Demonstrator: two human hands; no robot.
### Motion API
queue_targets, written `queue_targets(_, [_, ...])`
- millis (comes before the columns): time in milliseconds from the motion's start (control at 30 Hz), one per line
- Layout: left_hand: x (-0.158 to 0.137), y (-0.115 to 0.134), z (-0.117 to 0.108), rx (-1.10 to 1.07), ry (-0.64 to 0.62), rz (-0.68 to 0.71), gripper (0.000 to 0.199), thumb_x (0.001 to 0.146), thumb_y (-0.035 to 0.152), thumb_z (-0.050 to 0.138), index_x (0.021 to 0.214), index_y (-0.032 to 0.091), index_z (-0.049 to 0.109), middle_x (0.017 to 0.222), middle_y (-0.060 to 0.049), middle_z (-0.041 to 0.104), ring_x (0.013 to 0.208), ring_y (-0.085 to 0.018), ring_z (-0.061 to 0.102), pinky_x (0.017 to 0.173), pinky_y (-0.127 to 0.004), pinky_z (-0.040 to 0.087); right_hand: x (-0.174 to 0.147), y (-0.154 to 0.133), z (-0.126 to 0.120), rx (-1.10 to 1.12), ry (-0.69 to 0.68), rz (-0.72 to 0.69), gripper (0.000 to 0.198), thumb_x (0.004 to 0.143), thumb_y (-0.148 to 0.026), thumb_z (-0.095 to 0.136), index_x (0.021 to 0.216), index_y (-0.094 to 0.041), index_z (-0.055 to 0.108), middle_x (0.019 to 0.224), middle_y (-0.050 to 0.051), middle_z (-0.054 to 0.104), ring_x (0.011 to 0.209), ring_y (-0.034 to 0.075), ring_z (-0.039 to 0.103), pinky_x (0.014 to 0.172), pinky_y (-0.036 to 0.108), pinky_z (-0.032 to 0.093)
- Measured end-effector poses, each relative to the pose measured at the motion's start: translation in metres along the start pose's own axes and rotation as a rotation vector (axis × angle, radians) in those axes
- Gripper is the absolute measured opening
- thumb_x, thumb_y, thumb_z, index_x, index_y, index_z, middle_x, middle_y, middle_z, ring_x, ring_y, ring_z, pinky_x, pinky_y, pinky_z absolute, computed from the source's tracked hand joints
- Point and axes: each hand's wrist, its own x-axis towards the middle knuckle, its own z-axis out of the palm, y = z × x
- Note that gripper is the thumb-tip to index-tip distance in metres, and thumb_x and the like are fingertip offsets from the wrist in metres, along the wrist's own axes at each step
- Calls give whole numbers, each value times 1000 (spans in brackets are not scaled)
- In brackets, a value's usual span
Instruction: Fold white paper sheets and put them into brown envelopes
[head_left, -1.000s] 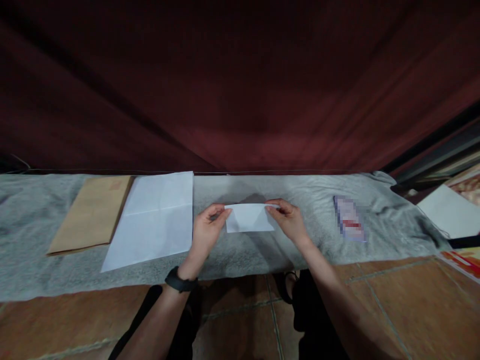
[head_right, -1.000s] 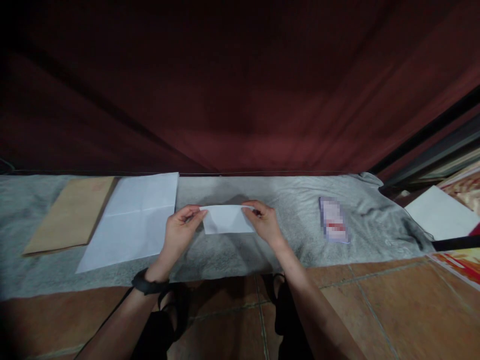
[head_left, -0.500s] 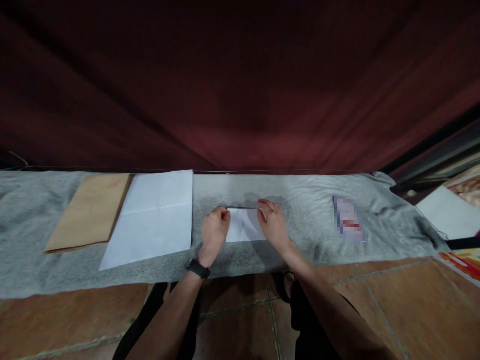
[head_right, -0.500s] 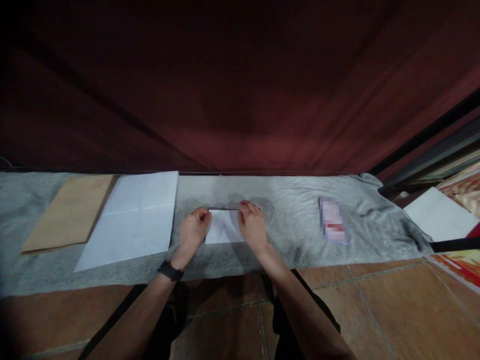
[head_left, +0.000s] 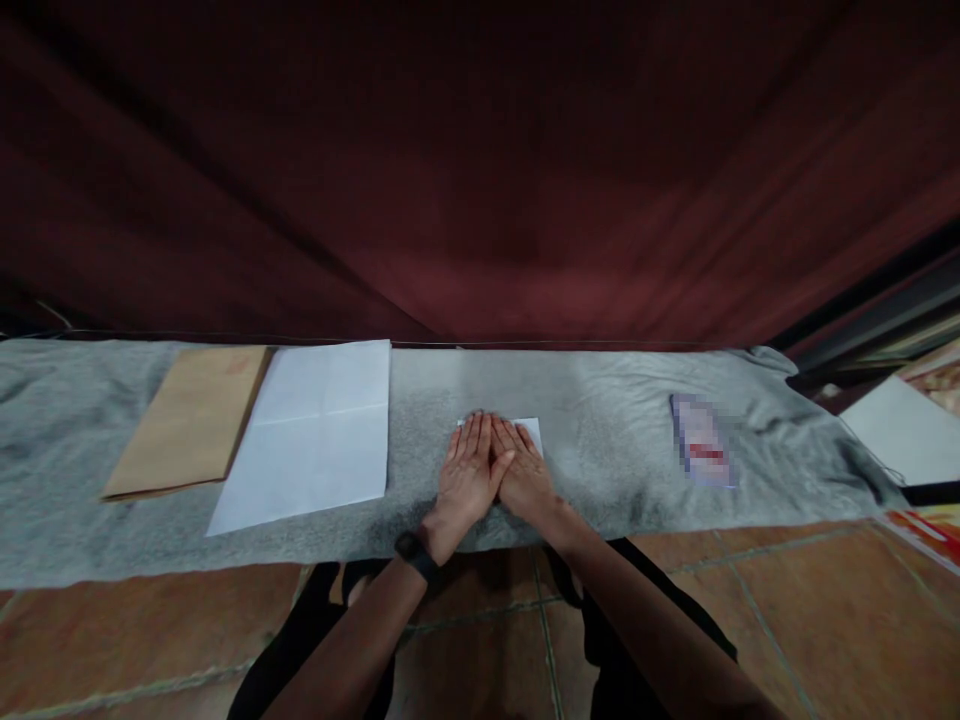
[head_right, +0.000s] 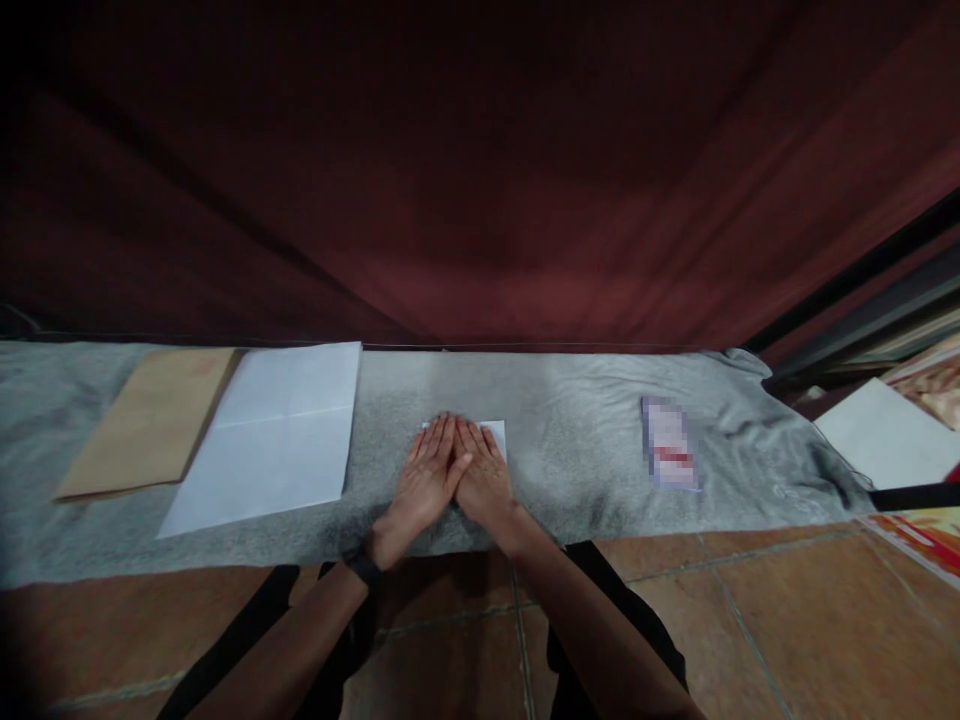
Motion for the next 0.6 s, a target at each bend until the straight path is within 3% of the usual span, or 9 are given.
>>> queue_targets(267, [-7, -15, -2, 130, -15, -44, 74, 102, 55, 27, 154, 3, 32, 162, -20, 31, 153, -28, 22, 125, -48, 21, -10, 15, -4, -49, 82, 95, 53, 105, -25, 33, 156, -10, 34, 161, 12, 36, 150, 23, 30, 124, 46, 22])
queue_targets(600, [-14, -29, -8, 194, -14, -76, 67, 104, 47, 25, 155, 5, 32, 161, -18, 32, 153, -28, 23, 125, -50, 20, -25, 42, -11, -58, 45, 177, 58, 107, -39, 28, 157, -10, 30, 162, 13, 34, 150, 26, 30, 123, 48, 23])
